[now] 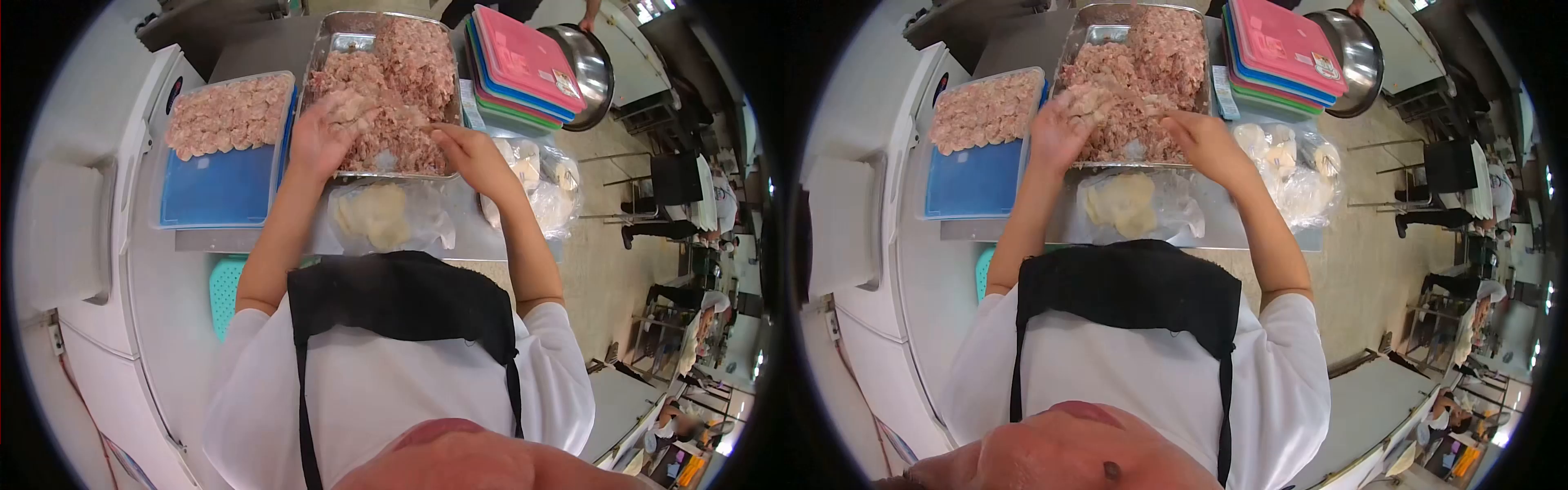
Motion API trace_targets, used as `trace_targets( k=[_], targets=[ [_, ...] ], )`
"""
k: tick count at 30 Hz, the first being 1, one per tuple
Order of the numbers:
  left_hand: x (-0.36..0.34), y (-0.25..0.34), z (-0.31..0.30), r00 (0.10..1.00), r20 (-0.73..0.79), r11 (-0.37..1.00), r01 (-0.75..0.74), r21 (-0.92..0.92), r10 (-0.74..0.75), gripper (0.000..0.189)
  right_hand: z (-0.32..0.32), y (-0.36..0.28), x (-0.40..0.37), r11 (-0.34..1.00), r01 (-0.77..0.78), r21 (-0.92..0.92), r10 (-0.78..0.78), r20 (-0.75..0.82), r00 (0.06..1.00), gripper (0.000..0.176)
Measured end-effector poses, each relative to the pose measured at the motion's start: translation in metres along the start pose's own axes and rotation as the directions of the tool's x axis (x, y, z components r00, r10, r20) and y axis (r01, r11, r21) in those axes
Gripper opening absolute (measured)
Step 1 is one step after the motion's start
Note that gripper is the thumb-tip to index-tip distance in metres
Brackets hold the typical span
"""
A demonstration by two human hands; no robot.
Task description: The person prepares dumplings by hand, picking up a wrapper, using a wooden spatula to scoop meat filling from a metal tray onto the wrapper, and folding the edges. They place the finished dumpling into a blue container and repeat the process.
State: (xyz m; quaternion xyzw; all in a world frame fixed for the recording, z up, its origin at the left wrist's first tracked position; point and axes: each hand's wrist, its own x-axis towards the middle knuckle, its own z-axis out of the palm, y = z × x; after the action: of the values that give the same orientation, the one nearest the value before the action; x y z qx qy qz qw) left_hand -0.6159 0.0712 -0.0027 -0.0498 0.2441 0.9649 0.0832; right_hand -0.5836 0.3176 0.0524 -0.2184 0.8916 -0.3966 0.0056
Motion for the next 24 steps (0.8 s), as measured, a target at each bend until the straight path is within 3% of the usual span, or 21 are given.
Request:
trace_targets(
  k=[1,2,3,5,6,7,9,12,14,17,20,21,22,23,24],
  targets=[
    [-0.006,0.001,0.006,0.994,0.105,0.990,-0.039,0.137,0.025,0.046,-0.004,0.004,0.001,0.993,-0.095,0.074,0.091,0.058,0.994,0.025],
    [-0.008,0.007,-0.002,0.960,0.275,0.952,-0.042,0.305,-0.045,0.058,-0.006,0.008,0.001,0.970,-0.196,0.141,0.179,0.122,0.976,0.027],
    [-0.012,0.009,0.003,0.948,0.316,0.868,-0.122,0.481,-0.041,0.062,-0.008,0.009,0.001,0.933,-0.299,0.202,0.261,0.193,0.946,0.029],
    [-0.020,0.018,0.018,0.919,0.389,0.591,-0.285,0.755,-0.054,0.070,-0.014,0.005,-0.002,0.884,-0.369,0.288,0.284,0.299,0.911,0.029],
    [-0.021,0.020,0.022,0.896,0.444,0.416,-0.402,0.815,-0.004,0.070,-0.017,0.001,-0.003,0.855,-0.405,0.325,0.288,0.353,0.890,0.029],
    [-0.020,0.021,0.026,0.863,0.504,0.219,-0.498,0.839,0.032,0.069,-0.020,-0.002,-0.005,0.895,-0.345,0.283,0.242,0.343,0.908,0.029],
    [-0.015,0.022,0.030,0.803,0.596,0.036,-0.595,0.803,-0.019,0.062,-0.026,-0.004,-0.007,0.956,-0.218,0.195,0.146,0.325,0.934,0.029],
    [-0.002,0.026,0.029,0.738,0.640,0.088,-0.638,0.765,-0.215,0.046,-0.011,0.015,-0.008,0.979,0.127,0.160,-0.146,0.115,0.983,0.030],
    [0.003,0.026,0.028,0.719,0.611,0.079,-0.624,0.777,-0.330,0.040,-0.008,0.023,-0.004,0.984,0.125,0.123,-0.147,0.188,0.971,0.033],
    [0.002,0.020,0.031,0.726,0.578,-0.085,-0.647,0.758,-0.374,0.037,-0.002,0.053,0.005,0.982,0.161,0.097,-0.181,0.250,0.951,0.033],
    [0.009,0.005,0.011,0.801,0.530,-0.178,-0.585,0.791,-0.278,0.037,-0.016,0.068,0.021,0.979,0.201,-0.009,-0.191,0.284,0.940,0.030],
    [0.014,-0.001,-0.001,0.849,0.497,-0.145,-0.523,0.840,-0.180,0.039,-0.024,0.073,0.026,0.975,0.214,-0.061,-0.187,0.295,0.937,0.029],
    [0.019,-0.008,-0.011,0.888,0.454,-0.104,-0.460,0.882,-0.079,0.041,-0.026,0.080,0.029,0.946,0.238,-0.218,-0.189,0.224,0.956,0.026],
    [0.024,-0.011,-0.021,0.916,0.401,-0.058,-0.400,0.915,0.025,0.044,-0.025,0.084,0.026,0.937,0.231,-0.262,-0.198,0.148,0.969,0.026],
    [0.026,-0.011,-0.021,0.929,0.367,-0.125,-0.361,0.924,0.035,0.045,-0.023,0.072,0.020,0.926,0.224,-0.304,-0.212,0.072,0.975,0.025]
  ],
)
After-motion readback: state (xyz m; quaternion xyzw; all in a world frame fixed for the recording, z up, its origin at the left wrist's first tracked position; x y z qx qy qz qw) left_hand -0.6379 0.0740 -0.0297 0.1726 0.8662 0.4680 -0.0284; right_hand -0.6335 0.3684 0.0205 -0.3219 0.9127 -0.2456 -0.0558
